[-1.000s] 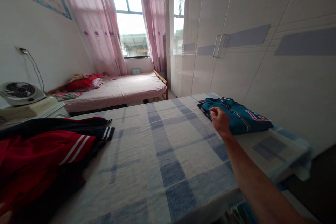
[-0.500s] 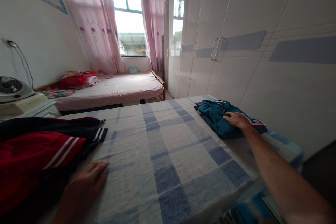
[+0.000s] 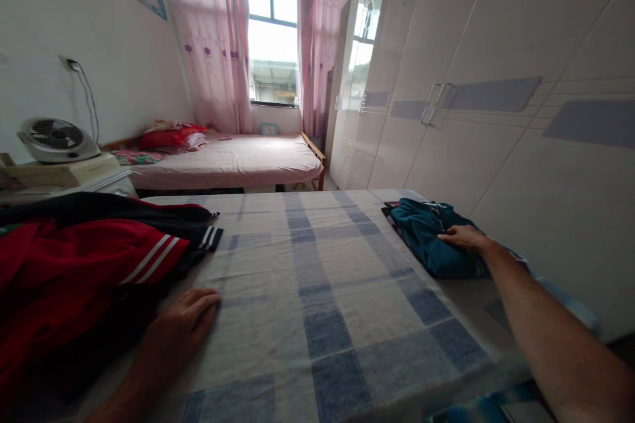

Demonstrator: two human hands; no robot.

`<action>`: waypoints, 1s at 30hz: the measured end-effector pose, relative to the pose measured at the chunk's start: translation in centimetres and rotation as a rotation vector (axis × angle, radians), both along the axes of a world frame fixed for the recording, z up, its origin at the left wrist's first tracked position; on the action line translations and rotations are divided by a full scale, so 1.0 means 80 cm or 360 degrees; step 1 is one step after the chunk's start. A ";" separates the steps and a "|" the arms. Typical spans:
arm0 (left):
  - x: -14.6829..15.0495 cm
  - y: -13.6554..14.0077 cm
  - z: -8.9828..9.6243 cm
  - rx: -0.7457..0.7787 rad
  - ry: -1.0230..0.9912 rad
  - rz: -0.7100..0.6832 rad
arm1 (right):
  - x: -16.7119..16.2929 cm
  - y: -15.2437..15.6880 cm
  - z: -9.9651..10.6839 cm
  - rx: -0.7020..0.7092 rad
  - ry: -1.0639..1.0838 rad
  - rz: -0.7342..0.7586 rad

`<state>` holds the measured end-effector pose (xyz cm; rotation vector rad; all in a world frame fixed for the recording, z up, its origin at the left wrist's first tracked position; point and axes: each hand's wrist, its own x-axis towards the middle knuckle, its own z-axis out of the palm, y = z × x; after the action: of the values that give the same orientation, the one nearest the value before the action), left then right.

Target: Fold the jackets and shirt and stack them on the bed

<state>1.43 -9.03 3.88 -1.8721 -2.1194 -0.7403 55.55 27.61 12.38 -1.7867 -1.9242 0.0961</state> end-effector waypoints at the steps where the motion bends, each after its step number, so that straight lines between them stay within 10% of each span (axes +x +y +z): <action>1: 0.001 0.000 0.001 0.0000 -0.0013 0.0001 | 0.000 -0.002 -0.001 -0.0030 -0.0044 -0.0008; 5: 0.002 0.000 0.002 -0.0007 -0.0044 0.0002 | -0.014 -0.021 -0.012 0.0016 -0.0146 -0.0090; 9: 0.001 0.001 -0.002 -0.0009 -0.0046 0.0014 | -0.068 -0.065 0.005 0.0517 -0.0059 -0.0118; 16: 0.001 -0.002 -0.002 0.0005 -0.0196 0.0023 | -0.253 -0.175 0.108 0.0903 0.0420 0.0821; 24: 0.021 -0.019 0.036 0.0644 -0.0511 0.0294 | -0.381 -0.267 0.063 0.0230 0.0174 0.1940; 30: 0.027 -0.021 0.037 0.0561 0.0029 -0.0090 | -0.296 -0.194 0.032 0.0203 0.0603 0.1087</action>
<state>3.55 -10.75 6.81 -1.7437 -1.7888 -1.0284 31.90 12.10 14.90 -0.8849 -2.0993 0.4935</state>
